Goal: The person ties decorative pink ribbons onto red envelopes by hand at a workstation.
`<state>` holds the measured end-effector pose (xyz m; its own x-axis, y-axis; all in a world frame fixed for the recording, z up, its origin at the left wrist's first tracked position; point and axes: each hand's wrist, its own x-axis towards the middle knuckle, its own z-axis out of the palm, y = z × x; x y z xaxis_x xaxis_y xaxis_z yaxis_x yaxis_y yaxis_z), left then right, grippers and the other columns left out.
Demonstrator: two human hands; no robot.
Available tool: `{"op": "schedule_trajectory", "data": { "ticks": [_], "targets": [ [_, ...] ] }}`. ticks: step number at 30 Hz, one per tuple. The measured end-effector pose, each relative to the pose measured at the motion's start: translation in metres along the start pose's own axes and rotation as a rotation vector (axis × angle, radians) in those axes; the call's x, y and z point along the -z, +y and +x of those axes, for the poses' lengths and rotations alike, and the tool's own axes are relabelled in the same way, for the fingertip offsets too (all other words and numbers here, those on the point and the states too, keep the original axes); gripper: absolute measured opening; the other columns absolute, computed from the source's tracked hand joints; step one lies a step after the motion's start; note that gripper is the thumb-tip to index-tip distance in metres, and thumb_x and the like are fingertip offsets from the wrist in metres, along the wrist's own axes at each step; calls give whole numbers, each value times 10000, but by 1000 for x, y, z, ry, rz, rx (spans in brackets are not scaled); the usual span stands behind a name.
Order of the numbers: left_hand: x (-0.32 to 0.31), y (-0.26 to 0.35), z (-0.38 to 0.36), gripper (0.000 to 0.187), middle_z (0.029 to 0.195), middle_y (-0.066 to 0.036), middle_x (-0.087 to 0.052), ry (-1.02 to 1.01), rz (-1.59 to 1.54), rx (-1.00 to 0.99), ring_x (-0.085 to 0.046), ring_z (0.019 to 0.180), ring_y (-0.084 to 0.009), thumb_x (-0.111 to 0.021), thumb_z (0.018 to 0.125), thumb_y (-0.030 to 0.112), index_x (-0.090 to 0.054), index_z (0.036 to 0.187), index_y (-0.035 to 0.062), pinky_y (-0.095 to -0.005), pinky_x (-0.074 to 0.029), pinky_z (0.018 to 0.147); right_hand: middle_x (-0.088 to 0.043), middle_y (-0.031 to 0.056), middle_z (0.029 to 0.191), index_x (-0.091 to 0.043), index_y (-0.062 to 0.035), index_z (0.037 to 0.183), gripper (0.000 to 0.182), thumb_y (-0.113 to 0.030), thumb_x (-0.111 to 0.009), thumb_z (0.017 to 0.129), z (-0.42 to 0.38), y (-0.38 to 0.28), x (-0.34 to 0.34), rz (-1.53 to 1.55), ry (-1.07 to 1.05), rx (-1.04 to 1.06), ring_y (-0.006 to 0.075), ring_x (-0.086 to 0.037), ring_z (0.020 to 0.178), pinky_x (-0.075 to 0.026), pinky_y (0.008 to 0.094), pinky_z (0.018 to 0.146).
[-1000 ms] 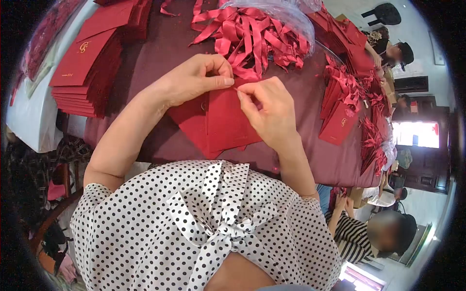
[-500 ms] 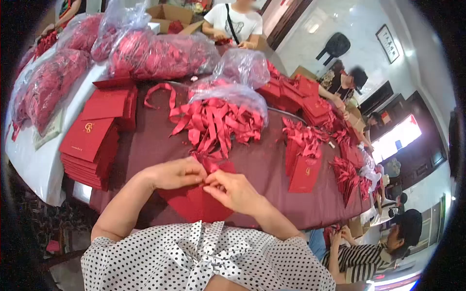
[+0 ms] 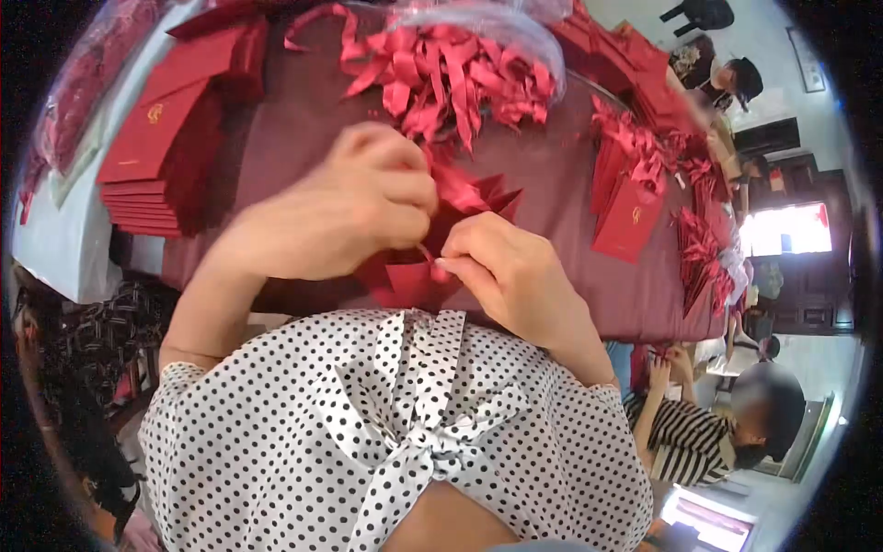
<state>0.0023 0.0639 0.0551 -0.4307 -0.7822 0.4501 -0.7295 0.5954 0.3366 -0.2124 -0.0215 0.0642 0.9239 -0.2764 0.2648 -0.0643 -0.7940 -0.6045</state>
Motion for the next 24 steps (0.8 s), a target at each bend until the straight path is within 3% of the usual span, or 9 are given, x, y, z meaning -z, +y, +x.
{"op": "schedule_trajectory", "data": {
  "ticks": [1,3,7,9,15,18,20,21,24],
  "targets": [
    [7,-1,-7,106,911,-23,-563,8,117,22,-489,1058,-291,-647,678,122,-574,743,81,-451,-326,945,-619,132,839,-594,-15,885,137,-9,-677,777,-5,-4,3,-54,-8,-40,292,-625,773,-502,354,658],
    [19,-7,-16,92,945,-32,-574,115,162,263,-488,1064,-288,-626,699,96,-551,747,73,-418,-334,946,-619,135,852,-591,-10,894,154,5,-680,769,-17,-3,4,-2,67,47,294,-624,771,-505,352,666],
    [9,-9,-5,146,1209,-83,-580,61,-61,150,-436,1186,-324,-645,737,52,-500,745,40,-425,-347,987,-616,130,882,-590,-12,891,172,19,-690,754,-25,-9,4,34,75,38,292,-617,771,-509,353,670],
    [-4,-14,9,138,1245,-87,-568,17,-187,45,-422,1203,-326,-645,755,51,-508,765,39,-435,-339,996,-615,129,893,-590,-12,895,181,18,-694,751,-27,-7,4,38,71,68,288,-617,781,-510,353,670],
    [-19,-21,26,102,1028,-83,-577,-277,-293,48,-454,1118,-302,-617,825,96,-541,845,31,-427,-333,980,-565,118,940,-560,-6,927,249,-16,-720,737,-38,-8,6,-7,78,114,291,-589,854,-504,358,723],
    [-28,-28,22,93,1035,-101,-566,-130,-518,9,-489,1056,-264,-604,840,79,-533,809,28,-397,-359,944,-556,114,927,-560,2,926,271,-31,-735,722,-44,-8,6,-15,109,144,293,-585,858,-509,365,722],
    [-21,-19,15,122,1054,-104,-567,23,-792,345,-512,1011,-242,-597,843,110,-526,780,34,-385,-380,915,-553,111,921,-561,7,921,279,-38,-742,713,-48,-8,3,-17,121,148,291,-583,861,-511,368,720],
    [-23,-19,12,207,1052,-133,-574,183,-854,259,-526,958,-228,-596,837,203,-520,725,46,-382,-399,875,-553,106,934,-566,4,917,289,-55,-751,703,-49,-7,1,-103,151,212,285,-579,865,-513,368,716],
    [-26,-11,-10,175,1090,-216,-585,313,-1288,60,-548,868,-194,-515,850,162,-532,734,31,-307,-431,761,-555,93,959,-580,-1,913,342,-109,-780,658,-48,0,1,-126,215,252,271,-570,872,-510,366,702]
  ]
}}
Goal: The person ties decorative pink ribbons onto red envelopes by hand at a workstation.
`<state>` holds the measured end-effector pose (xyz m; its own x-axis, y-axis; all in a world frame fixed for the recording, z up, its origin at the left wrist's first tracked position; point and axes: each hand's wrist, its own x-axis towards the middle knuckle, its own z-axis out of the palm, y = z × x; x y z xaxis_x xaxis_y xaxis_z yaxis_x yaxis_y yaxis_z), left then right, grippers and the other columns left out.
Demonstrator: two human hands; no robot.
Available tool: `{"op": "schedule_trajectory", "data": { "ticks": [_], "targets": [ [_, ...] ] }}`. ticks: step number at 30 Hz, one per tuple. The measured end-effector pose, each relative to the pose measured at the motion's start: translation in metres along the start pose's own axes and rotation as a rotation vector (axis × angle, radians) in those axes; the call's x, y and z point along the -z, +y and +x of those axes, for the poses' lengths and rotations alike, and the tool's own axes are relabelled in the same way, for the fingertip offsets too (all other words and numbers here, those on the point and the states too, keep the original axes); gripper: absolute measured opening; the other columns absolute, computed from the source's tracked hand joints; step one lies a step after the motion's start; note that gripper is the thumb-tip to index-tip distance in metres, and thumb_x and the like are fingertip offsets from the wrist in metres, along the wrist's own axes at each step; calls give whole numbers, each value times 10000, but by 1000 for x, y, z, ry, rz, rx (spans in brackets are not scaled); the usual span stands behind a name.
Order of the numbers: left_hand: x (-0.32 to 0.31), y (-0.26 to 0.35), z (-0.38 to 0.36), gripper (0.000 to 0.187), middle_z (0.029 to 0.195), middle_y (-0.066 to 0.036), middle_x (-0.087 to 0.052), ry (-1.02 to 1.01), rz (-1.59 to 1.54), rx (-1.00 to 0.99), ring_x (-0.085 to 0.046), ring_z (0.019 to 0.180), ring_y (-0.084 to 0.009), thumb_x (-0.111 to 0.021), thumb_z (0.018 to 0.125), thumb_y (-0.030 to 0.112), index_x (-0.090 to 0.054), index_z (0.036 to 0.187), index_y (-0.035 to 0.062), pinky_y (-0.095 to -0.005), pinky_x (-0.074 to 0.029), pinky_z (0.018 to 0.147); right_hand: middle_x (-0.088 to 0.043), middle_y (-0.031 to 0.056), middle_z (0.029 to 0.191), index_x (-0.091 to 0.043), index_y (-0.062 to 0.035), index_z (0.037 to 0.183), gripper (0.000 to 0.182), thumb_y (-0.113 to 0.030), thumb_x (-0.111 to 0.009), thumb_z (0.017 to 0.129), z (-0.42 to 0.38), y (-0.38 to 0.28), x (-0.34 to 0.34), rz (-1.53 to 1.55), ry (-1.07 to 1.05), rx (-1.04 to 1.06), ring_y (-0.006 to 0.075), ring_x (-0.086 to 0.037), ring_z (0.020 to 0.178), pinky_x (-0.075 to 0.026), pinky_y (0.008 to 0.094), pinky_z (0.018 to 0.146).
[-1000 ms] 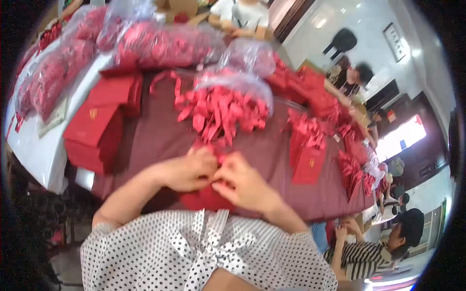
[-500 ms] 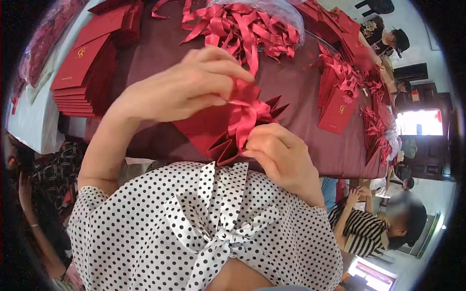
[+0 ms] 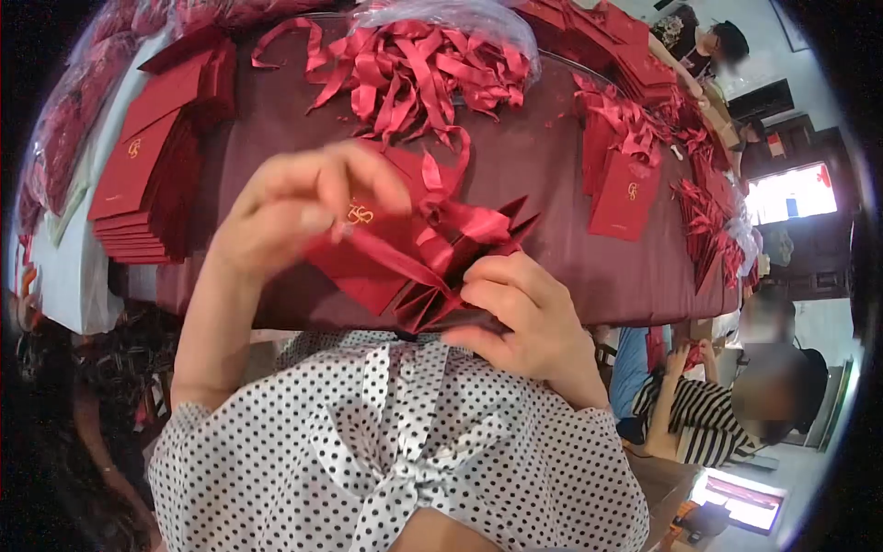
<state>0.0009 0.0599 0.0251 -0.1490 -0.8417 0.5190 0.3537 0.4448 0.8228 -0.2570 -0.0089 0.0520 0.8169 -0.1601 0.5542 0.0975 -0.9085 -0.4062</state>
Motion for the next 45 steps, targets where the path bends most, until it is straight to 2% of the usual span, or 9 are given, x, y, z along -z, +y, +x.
{"op": "schedule_trajectory", "data": {
  "ticks": [5,8,12,19,22,32,37,40,45],
  "targets": [
    [-48,-18,-27,231,587,-43,-521,11,-572,150,-468,662,-169,-453,954,261,-481,825,72,-281,-387,636,-558,80,940,-598,-7,960,438,-165,-800,604,-15,-8,-7,-54,8,-10,258,-553,842,-490,365,663],
    [-57,-13,-9,160,625,35,-419,254,-152,187,-370,602,-98,-523,918,210,-446,849,88,-241,-281,535,-551,66,929,-603,-20,938,430,-168,-809,591,-10,-14,-8,-106,-5,110,243,-544,818,-480,353,642],
    [-71,7,8,253,675,46,-428,26,567,463,-372,624,-27,-620,881,137,-537,1089,21,-211,-318,540,-548,65,910,-597,-38,914,408,-163,-816,593,-20,-17,-10,-178,36,65,239,-546,763,-478,339,636],
    [-81,-4,24,178,647,53,-511,29,580,522,-442,592,-21,-620,890,139,-547,769,31,-208,-344,507,-554,70,890,-620,-51,857,315,-245,-777,665,-25,-21,0,-206,-11,146,245,-539,842,-467,351,685],
    [-80,-7,29,148,676,73,-527,181,256,495,-467,607,-4,-612,889,110,-578,756,56,-195,-361,522,-590,79,874,-637,-53,851,358,-192,-840,590,-25,-17,-5,-92,146,80,246,-555,686,-485,326,603],
    [-59,-29,20,233,644,97,-469,622,529,138,-385,579,12,-581,943,188,-572,733,89,-165,-277,511,-592,53,770,-624,-67,742,400,-337,-845,548,-22,3,-3,-205,259,115,221,-558,629,-458,297,537],
    [-58,-26,18,190,1015,-35,-586,708,-38,50,-629,843,-126,-495,983,207,-506,1132,90,-233,-479,692,-595,70,724,-624,-76,721,338,-307,-837,594,-21,18,53,-547,273,-116,256,-588,697,-495,345,622],
    [-37,-12,-33,185,1049,-50,-596,868,329,127,-619,926,-134,-470,989,180,-536,1096,45,-254,-473,748,-584,97,709,-623,-24,771,192,-128,-778,723,-20,55,102,-621,353,-393,230,-561,643,-460,299,612],
    [-70,17,-145,119,813,-44,-541,1009,602,264,-510,746,-111,-468,956,79,-506,854,32,-250,-420,698,-662,84,902,-674,-32,966,221,-222,-695,854,-44,179,140,-698,212,-463,196,-608,769,-484,290,688]
  ]
}}
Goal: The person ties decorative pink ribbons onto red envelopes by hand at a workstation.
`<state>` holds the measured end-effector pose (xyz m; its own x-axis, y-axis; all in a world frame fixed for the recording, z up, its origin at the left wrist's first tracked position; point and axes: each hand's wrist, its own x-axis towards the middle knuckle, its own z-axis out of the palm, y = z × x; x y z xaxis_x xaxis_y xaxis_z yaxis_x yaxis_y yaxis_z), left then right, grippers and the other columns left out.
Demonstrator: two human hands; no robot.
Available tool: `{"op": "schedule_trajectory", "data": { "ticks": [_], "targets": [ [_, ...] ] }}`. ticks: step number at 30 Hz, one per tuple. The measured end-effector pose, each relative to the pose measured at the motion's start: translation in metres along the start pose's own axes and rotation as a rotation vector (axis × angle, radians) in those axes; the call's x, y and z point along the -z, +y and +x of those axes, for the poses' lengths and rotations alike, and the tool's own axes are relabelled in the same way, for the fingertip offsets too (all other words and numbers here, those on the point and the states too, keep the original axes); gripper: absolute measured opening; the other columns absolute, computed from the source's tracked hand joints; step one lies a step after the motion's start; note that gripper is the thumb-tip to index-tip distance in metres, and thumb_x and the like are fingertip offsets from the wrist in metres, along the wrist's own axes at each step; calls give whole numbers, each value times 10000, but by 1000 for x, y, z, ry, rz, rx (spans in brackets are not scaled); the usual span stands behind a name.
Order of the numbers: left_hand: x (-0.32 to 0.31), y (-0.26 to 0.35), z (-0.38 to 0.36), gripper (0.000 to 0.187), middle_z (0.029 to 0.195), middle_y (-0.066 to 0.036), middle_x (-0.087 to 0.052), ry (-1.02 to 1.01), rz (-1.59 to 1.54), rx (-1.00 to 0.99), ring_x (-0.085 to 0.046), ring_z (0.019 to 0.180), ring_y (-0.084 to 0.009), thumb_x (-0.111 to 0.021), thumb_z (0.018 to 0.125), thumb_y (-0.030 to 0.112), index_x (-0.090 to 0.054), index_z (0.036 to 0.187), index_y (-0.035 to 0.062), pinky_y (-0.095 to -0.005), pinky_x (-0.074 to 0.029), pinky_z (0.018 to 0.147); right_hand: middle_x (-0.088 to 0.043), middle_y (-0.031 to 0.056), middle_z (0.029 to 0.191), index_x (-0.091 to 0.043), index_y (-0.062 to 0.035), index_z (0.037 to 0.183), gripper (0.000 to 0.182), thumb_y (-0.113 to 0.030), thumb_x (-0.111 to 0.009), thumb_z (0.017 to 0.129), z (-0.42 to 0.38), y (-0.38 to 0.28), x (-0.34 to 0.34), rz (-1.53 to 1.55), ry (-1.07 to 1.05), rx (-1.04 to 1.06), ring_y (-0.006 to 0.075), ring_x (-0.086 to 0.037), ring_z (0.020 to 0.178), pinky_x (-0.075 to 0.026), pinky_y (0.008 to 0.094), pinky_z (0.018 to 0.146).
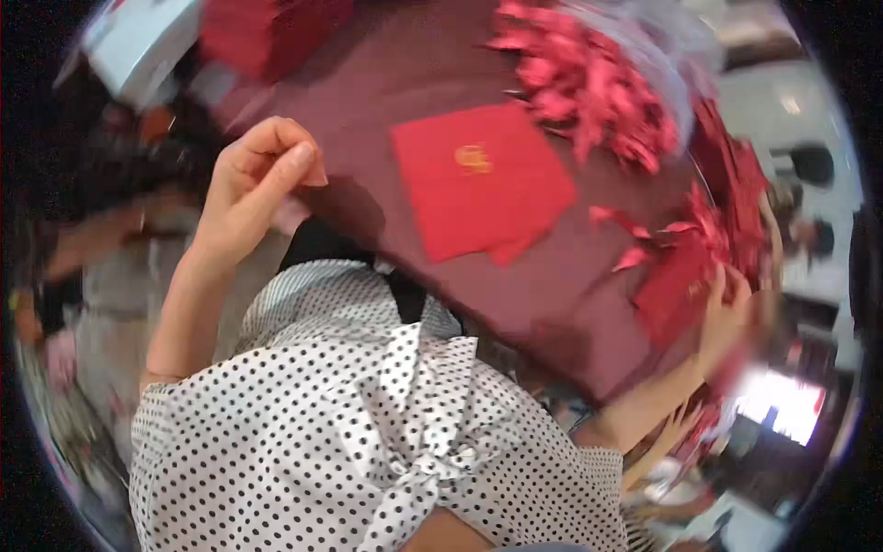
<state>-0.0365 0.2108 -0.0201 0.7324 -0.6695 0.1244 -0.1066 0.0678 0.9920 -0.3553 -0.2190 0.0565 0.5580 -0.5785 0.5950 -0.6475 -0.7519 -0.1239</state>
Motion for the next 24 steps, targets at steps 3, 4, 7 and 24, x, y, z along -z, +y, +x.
{"op": "schedule_trajectory", "data": {
  "ticks": [3,4,7,24],
  "targets": [
    [13,-5,-48,142,803,-9,-567,158,82,150,-516,754,-68,-522,949,123,-553,870,9,-212,-423,691,-667,86,921,-680,-46,966,240,-261,-686,860,7,4,-16,-25,35,17,203,-609,763,-491,307,695],
    [10,-6,-56,145,801,-7,-566,193,165,154,-514,745,-65,-530,943,123,-555,856,9,-207,-417,684,-670,89,926,-683,-53,968,243,-270,-685,860,6,0,-18,-35,89,14,207,-611,759,-494,316,692],
    [12,-24,-74,123,784,-6,-515,139,216,189,-464,726,-73,-518,940,100,-540,848,21,-215,-370,661,-683,100,872,-691,-51,913,157,-196,-684,853,-7,-10,-12,52,107,39,202,-638,780,-504,309,725],
    [-194,19,126,323,965,-172,-565,-776,686,-718,-537,932,-367,-655,829,244,-547,995,-11,-422,-440,795,-615,100,1034,-507,-71,795,255,-136,-743,725,-74,-17,-50,261,209,146,308,-501,1053,-377,417,938]
  ]
}}
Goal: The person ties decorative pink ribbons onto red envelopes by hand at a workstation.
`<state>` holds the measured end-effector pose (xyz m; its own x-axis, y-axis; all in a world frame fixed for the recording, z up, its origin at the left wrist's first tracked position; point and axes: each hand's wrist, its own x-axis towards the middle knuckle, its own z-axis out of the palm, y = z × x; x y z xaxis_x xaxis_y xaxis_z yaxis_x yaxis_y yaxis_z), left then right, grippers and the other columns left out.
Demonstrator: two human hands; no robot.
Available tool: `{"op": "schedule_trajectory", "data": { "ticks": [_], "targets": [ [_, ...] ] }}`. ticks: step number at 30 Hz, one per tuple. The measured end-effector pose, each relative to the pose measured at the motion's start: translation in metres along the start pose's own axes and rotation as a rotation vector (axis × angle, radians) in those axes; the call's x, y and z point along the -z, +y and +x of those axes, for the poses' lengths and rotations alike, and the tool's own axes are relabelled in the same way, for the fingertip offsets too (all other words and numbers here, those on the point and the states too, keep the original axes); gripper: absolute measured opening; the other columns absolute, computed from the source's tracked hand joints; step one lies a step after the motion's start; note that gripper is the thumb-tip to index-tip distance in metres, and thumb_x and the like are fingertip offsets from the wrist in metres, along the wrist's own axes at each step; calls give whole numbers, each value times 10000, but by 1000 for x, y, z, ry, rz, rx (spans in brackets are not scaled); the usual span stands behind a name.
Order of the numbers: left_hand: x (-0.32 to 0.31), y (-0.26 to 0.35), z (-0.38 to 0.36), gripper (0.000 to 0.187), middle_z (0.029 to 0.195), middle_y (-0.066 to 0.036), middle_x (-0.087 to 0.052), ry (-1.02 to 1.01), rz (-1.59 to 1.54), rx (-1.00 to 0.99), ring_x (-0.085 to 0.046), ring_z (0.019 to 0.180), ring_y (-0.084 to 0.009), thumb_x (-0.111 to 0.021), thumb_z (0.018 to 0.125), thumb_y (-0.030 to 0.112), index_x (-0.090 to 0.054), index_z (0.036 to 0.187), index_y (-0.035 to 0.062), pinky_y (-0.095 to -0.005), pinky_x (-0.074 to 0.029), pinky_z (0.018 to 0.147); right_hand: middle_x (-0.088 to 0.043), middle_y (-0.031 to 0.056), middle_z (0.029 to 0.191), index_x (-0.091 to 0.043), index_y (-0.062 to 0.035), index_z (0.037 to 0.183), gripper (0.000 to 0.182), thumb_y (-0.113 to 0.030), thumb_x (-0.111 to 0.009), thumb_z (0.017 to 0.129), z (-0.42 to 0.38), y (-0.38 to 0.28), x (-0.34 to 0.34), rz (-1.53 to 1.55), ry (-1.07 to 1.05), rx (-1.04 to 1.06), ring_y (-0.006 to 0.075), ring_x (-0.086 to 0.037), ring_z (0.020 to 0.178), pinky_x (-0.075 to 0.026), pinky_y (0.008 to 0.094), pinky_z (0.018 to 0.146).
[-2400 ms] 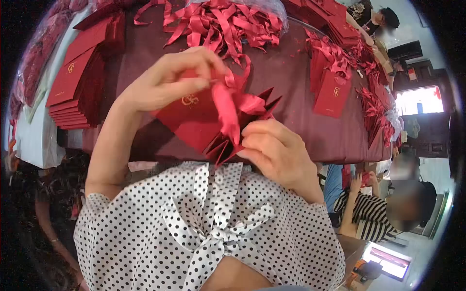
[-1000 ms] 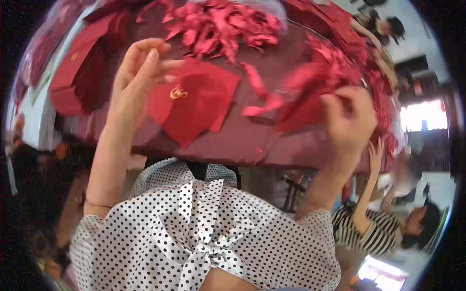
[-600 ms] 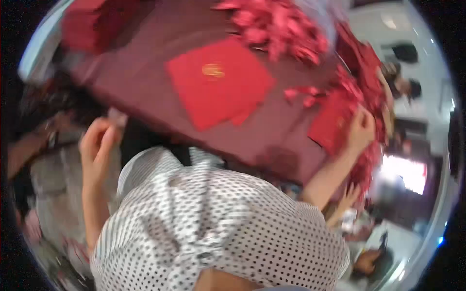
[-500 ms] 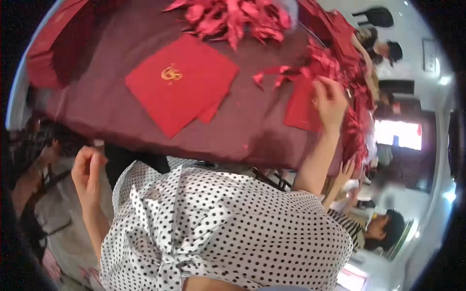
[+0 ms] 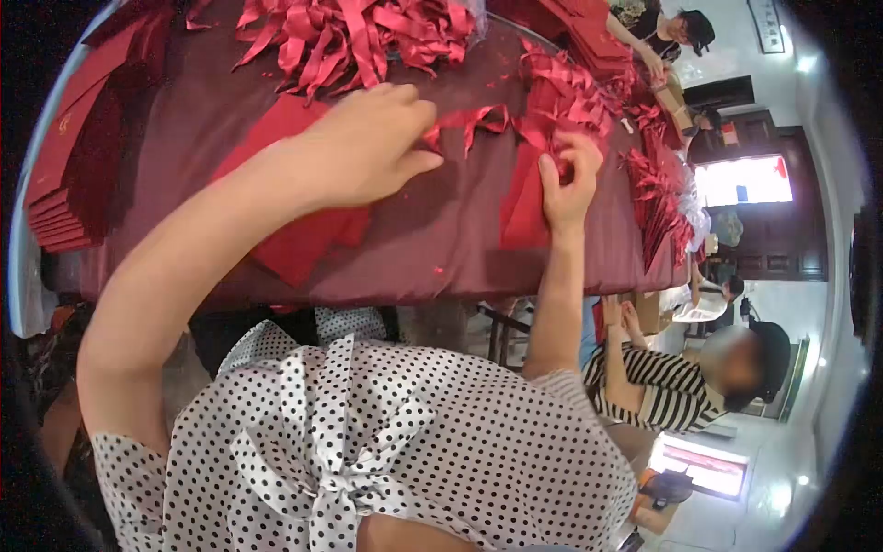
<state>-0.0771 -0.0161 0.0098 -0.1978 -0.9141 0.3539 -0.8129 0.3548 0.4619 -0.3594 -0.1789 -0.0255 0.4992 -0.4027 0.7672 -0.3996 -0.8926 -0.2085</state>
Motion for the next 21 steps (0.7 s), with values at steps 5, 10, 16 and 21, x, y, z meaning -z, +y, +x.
{"op": "schedule_trajectory", "data": {
  "ticks": [5,10,16,21],
  "targets": [
    [-85,-5,96,430,1121,-134,-589,-87,275,186,-477,1154,-294,-671,793,343,-613,1097,43,-483,-397,944,-623,102,982,-488,-69,790,239,-101,-714,718,13,-5,21,-46,76,88,307,-522,998,-394,426,914],
    [-76,-28,109,219,968,-123,-677,-159,371,167,-602,1030,-295,-612,739,125,-696,939,101,-493,-410,926,-627,103,947,-457,-77,766,268,-74,-720,718,42,7,42,-117,162,150,299,-544,952,-402,418,893],
    [26,-156,52,291,961,-179,-648,155,450,375,-630,935,-340,-596,773,131,-596,1058,74,-479,-476,796,-626,103,916,-454,-69,751,284,-110,-736,747,48,73,40,-196,101,105,298,-536,901,-407,390,836],
    [52,-119,-25,492,1246,-138,-503,303,144,106,-473,1194,-240,-676,817,172,-499,1250,21,-343,-387,1005,-591,154,1038,-588,-19,979,343,-257,-743,788,67,63,21,-369,167,118,296,-532,963,-410,382,884]
  ]
}}
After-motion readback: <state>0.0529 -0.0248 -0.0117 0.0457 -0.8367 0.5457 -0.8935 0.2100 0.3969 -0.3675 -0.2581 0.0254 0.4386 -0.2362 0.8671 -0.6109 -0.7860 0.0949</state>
